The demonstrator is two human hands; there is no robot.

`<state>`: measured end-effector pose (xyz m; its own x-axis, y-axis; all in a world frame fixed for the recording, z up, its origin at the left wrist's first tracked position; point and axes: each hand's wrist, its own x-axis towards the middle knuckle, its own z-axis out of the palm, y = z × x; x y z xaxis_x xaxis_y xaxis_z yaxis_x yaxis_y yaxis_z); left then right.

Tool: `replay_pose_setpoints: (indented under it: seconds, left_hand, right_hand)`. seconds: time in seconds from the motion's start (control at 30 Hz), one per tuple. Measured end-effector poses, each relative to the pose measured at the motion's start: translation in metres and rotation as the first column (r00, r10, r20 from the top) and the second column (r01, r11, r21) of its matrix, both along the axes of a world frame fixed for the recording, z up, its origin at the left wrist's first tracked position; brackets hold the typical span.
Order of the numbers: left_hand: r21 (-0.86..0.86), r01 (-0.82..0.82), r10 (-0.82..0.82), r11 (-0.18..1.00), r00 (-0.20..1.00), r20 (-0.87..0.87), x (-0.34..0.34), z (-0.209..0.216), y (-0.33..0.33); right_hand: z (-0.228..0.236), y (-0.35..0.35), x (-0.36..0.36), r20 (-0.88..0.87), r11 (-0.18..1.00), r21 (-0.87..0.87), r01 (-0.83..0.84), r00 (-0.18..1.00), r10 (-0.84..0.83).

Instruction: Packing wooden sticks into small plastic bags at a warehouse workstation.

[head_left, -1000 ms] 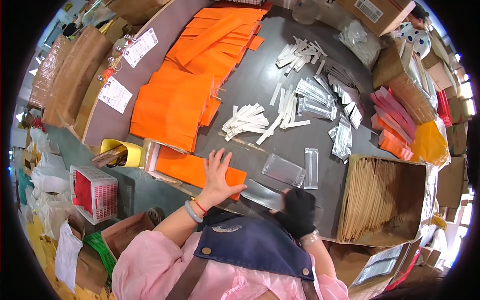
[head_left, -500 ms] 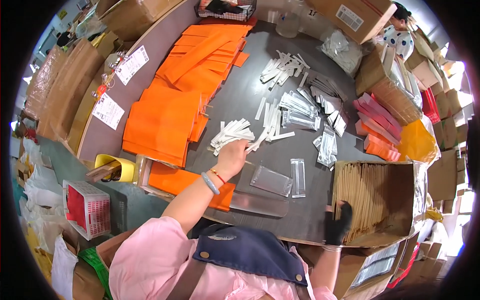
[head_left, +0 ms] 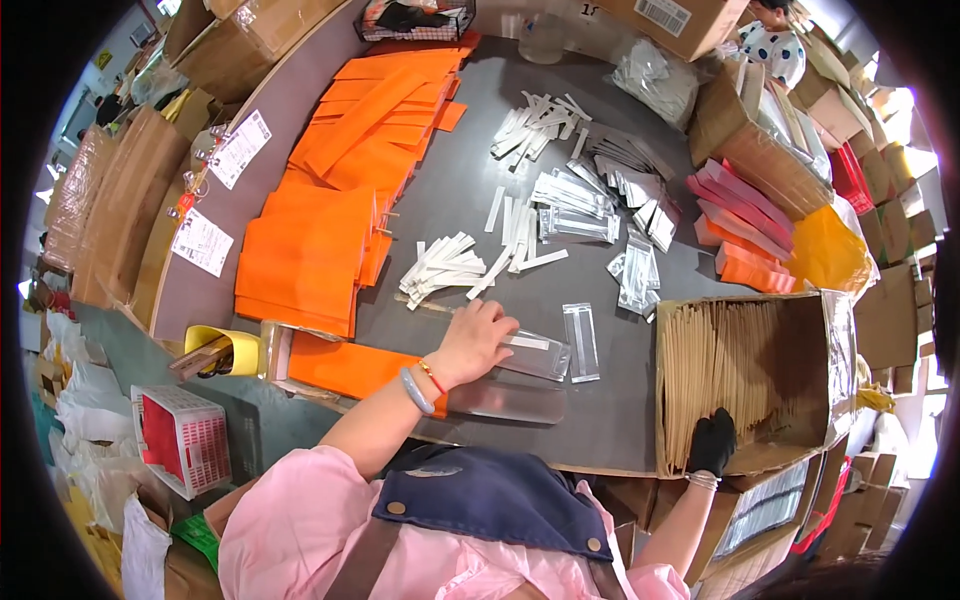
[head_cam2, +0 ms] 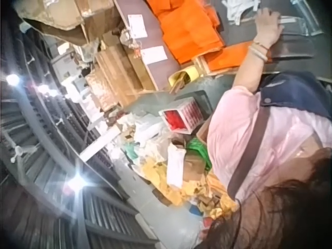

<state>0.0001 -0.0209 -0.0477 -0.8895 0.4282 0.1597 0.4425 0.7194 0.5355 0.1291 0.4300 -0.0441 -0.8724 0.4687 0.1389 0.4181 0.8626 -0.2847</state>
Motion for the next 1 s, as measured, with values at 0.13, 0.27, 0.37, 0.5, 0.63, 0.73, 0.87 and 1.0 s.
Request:
replay_pose_setpoints:
  seconds: [0.13,0.27,0.37,0.5,0.63,0.73,0.87,1.0]
  left_hand:
    - [-0.006,0.039,-0.039,0.999,0.999,0.004,-0.006,0.002,-0.002]
    - [0.144,0.014,-0.05,0.989,0.967,0.248,-0.009,0.008,-0.002]
    - [0.332,-0.131,-0.092,0.934,0.81,0.579,-0.002,0.035,-0.006]
    - [0.049,0.101,-0.112,0.994,0.915,0.387,0.039,0.027,-0.031]
    - [-0.049,0.001,0.014,0.999,0.955,0.295,0.066,0.022,-0.033]
    - [-0.013,-0.019,0.02,1.0,0.99,0.138,0.076,0.028,-0.049]
    - [-0.076,0.034,-0.023,0.997,0.99,0.139,0.087,0.019,-0.067]
    - [-0.041,0.056,-0.051,0.998,0.992,0.12,0.086,0.02,-0.039]
  right_hand:
    - [0.006,-0.016,0.001,-0.041,0.997,0.065,0.038,0.999,-0.035]
    - [0.013,-0.027,-0.005,0.192,0.984,0.163,0.072,0.976,-0.103]
    - [0.0,-0.004,0.006,0.147,0.979,0.18,0.09,0.982,-0.118]
    - [0.017,-0.026,0.007,-0.215,0.999,-0.003,0.035,0.976,-0.035]
    - [0.036,-0.107,-0.015,0.034,0.875,-0.128,-0.468,0.879,0.475]
    - [0.045,-0.165,-0.021,-0.001,0.683,-0.387,-0.619,0.741,0.671]
    - [0.022,-0.198,-0.026,0.102,0.619,-0.275,-0.736,0.617,0.78]
    - [0.004,-0.239,-0.039,-0.17,0.501,-0.349,-0.792,0.579,0.798]
